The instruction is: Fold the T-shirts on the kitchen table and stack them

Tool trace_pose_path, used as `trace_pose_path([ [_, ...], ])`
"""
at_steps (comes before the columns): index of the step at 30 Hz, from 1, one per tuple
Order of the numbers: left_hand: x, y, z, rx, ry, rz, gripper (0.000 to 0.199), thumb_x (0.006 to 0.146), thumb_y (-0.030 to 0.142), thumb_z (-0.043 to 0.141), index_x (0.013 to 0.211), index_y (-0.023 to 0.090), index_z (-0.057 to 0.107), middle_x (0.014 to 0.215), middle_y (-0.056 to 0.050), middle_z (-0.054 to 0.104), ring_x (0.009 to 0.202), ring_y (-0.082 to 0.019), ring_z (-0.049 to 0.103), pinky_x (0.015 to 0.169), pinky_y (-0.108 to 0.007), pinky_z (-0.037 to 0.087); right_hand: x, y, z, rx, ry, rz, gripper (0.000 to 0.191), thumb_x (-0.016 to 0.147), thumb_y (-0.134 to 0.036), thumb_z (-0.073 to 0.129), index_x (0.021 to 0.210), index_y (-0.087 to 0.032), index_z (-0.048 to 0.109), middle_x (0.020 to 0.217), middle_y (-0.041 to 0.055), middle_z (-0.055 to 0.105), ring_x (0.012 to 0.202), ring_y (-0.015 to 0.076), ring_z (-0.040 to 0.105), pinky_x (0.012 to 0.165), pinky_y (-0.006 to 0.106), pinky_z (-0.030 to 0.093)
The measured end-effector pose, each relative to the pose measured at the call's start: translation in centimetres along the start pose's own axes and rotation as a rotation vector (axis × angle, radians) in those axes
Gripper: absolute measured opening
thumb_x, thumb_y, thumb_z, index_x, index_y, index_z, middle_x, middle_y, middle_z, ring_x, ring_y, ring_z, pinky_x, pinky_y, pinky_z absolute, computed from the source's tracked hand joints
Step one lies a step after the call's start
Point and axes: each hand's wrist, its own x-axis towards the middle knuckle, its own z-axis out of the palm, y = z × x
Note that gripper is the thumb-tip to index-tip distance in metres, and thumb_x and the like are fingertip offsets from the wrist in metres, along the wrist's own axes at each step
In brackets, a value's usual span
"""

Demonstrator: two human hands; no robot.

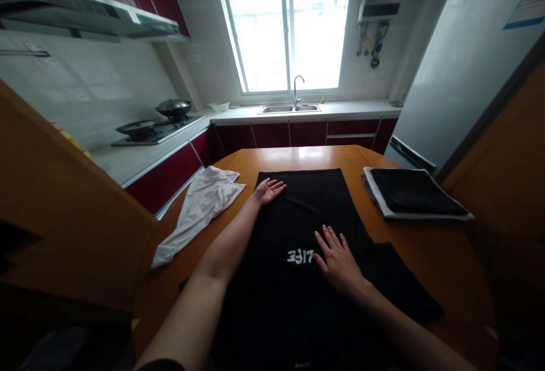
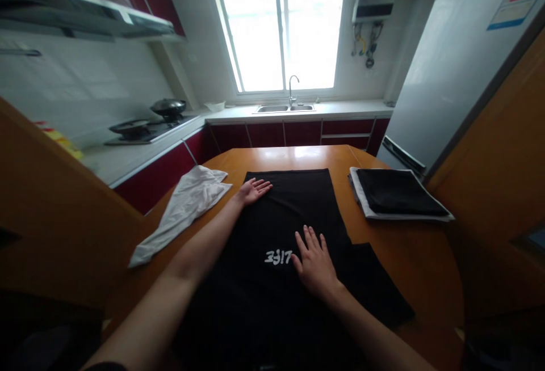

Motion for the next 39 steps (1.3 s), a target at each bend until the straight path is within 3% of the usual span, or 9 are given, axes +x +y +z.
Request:
trace_pose_path([
  [5, 0.5, 2.3, 0.9, -0.009, 0.025, 0.084, 0.043, 0.104, 0.028, 0.027, 0.144, 0.016, 0.035, 0.129, -0.02, 0.061, 0.103, -0.021, 0.07, 0.087, -0.036, 0.058, -0.5, -0.2, -0.9, 0.147, 0.039, 0.014, 0.063, 0.098, -0.044, 0.044, 0.154, -0.016, 0.038, 0.165, 0.0124, 0.019, 0.153, 0.0276, 0.013, 0.123, 0.053, 0.01],
  [9, -1.6, 0.0, 1.0, 0.072, -0.241, -0.099, 0.045, 0.103, 0.034, 0.04, 0.137, 0.007, 0.05, 0.129, -0.024, 0.063, 0.118, -0.03, 0.065, 0.096, -0.042, 0.054, 1.8, -0.3, -2.9, 0.692, 0.083, 0.034, 0.057, 0.097, -0.049, 0.047, 0.144, -0.016, 0.052, 0.155, 0.014, 0.044, 0.145, 0.0283, 0.037, 0.121, 0.05, 0.026],
  [13, -3.4, -2.0, -0.8, 0.117, -0.35, -0.205, 0.048, 0.104, 0.038, 0.04, 0.136, 0.004, 0.052, 0.134, -0.024, 0.06, 0.126, -0.032, 0.06, 0.1, -0.042, 0.052, 8.9, -0.6, -4.5, 1.463, -0.346, 0.167, 0.05, 0.1, -0.048, 0.042, 0.122, -0.008, 0.063, 0.134, 0.021, 0.062, 0.118, 0.0276, 0.065, 0.106, 0.045, 0.047],
  [18, -3.0, -2.2, -3.1, -0.075, -0.251, -0.02, 0.049, 0.106, 0.037, 0.031, 0.143, 0.008, 0.044, 0.138, -0.022, 0.058, 0.128, -0.028, 0.059, 0.099, -0.041, 0.054, 18.6, 2.7, -4.9, 1.769, -0.732, 0.337, 0.054, 0.105, -0.046, 0.028, 0.116, -0.002, 0.059, 0.126, 0.0267, 0.063, 0.111, 0.0255, 0.069, 0.1, 0.041, 0.052],
  [25, -2.3, -1.3, -2.0, -0.041, -0.251, -0.102, 0.052, 0.105, 0.043, 0.033, 0.146, 0.011, 0.039, 0.141, -0.023, 0.054, 0.128, -0.033, 0.057, 0.101, -0.049, 0.052, 25.4, 9.1, -5.9, 2.002, -0.106, 0.42, 0.043, 0.106, -0.042, 0.024, 0.13, -0.016, 0.048, 0.138, 0.0198, 0.056, 0.114, 0.0223, 0.066, 0.091, 0.045, 0.058],
  [30, 1.1, -1.6, -0.3, 0.074, -0.345, -0.237, 0.057, 0.104, 0.049, 0.036, 0.142, 0.006, 0.042, 0.138, -0.025, 0.055, 0.128, -0.033, 0.057, 0.1, -0.044, 0.052, 26.0, 7.7, -4.7, 1.945, -0.521, 0.24, 0.051, 0.105, -0.049, 0.028, 0.125, -0.009, 0.054, 0.135, 0.0238, 0.057, 0.119, 0.0274, 0.064, 0.095, 0.049, 0.055],
  [32, 2.7, -0.1, -1.0, 0.082, -0.254, -0.177, 0.051, 0.105, 0.046, 0.035, 0.14, 0.009, 0.041, 0.139, -0.025, 0.054, 0.125, -0.032, 0.06, 0.097, -0.042, 0.054, 26.1, 8.8, -4.5, 1.887, -0.5, 0.274, 0.049, 0.105, -0.046, 0.026, 0.121, -0.01, 0.055, 0.137, 0.0242, 0.056, 0.119, 0.0268, 0.064, 0.096, 0.049, 0.054],
  [36, 4.8, 4.9, -3.1, -0.021, 0.017, 0.083, 0.038, 0.106, 0.035, 0.031, 0.137, 0.016, 0.042, 0.141, -0.021, 0.051, 0.12, -0.026, 0.063, 0.093, -0.04, 0.056, 26.5, 13.4, -5.6, 1.766, 0.111, 0.3, 0.055, 0.106, -0.04, 0.009, 0.122, -0.009, 0.052, 0.151, 0.0262, 0.041, 0.131, 0.0221, 0.054, 0.102, 0.041, 0.047],
  [39, 5.2, 5.4, -1.9, -0.083, 0.072, 0.197, 0.036, 0.106, 0.034, 0.03, 0.133, 0.017, 0.046, 0.134, -0.018, 0.057, 0.114, -0.023, 0.066, 0.091, -0.037, 0.057, 27.3, 13.9, -5.9, 1.724, 0.329, 0.286, 0.065, 0.104, -0.041, -0.001, 0.129, -0.007, 0.048, 0.159, 0.0259, 0.025, 0.141, 0.0196, 0.041, 0.104, 0.034, 0.041],
])
